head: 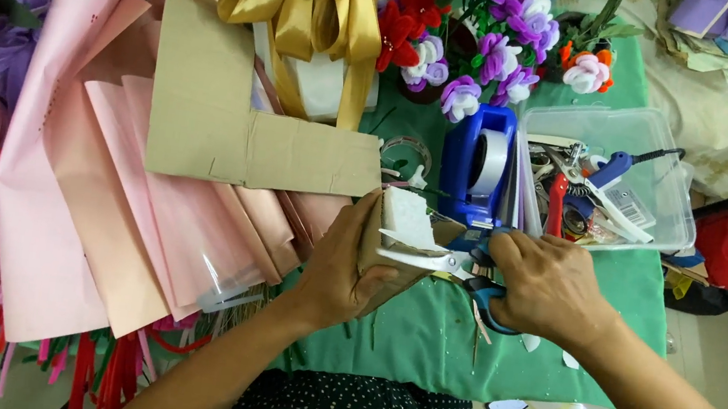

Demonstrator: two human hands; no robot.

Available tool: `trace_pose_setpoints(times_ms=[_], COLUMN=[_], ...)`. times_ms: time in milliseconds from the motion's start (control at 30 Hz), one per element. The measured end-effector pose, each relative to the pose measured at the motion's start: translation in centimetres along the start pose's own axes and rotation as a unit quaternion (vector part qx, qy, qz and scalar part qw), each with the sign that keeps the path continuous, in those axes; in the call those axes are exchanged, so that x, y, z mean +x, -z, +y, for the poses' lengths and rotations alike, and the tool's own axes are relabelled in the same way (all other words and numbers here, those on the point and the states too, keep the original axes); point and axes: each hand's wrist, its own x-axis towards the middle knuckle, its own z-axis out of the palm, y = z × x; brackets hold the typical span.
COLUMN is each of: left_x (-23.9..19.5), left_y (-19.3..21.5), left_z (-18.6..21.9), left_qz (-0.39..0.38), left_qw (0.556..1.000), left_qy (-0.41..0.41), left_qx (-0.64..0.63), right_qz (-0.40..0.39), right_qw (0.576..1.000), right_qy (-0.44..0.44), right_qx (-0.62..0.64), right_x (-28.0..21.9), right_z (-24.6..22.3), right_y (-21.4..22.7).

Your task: The person cuts a piece of cardboard with scissors, folds it around a white rectangular block, and trims the excess cardboard to form a small box. The person repeatedly adjusts and trims the edges to fit the block snugly.

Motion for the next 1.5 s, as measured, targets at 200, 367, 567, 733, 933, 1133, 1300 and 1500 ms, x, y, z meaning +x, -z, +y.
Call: trace_pose_setpoints(times_ms=[200, 367, 567, 733, 933, 1133, 1300, 1500], left_x=[0.3, 0.3, 0.6, 0.8, -1.0, -1.2, -0.6, 1.0], left_y=[0.1, -0.3, 0.3, 1.6, 0.5, 0.3, 1.7, 4.4], left_z=[-0.5, -1.3, -1.7, -2.1, -6.3, -5.6, -4.7, -0.9], left_qz=[-0.007, 0.002, 0.003, 0.000, 0.068, 0.118, 0.144, 0.117], left_qw=[1.000, 1.000, 1.000, 0.999, 0.981, 0.936, 0.886, 0.745], left_qy=[0.010, 0.012, 0.010, 0.035, 0.084, 0.263, 0.305, 0.481], left_qx=[-0.011, 0.001, -0.007, -0.032, -0.160, -0.202, -0.319, -0.446], right_qz=[0.015, -0.008, -0.129, -0.190, -0.205, -0.199, -0.109, -0.113], right_qw=[1.000, 0.999, 0.986, 0.943, 0.879, 0.846, 0.821, 0.862], right_qy=[0.008, 0.011, -0.089, -0.241, -0.276, -0.249, -0.294, -0.275], right_qx=[0.013, 0.032, 0.050, 0.130, 0.331, 0.427, 0.478, 0.411], right_x=[0.0, 0.2, 0.7, 1.5, 0.3, 0.8, 1.4, -1.1], right_z=[0.8, 0.9, 0.6, 1.1, -1.7, -7.0, -8.5, -5.1], right_y=[-0.6, -0.7, -0.2, 2.0, 1.1, -0.8, 0.2, 1.4])
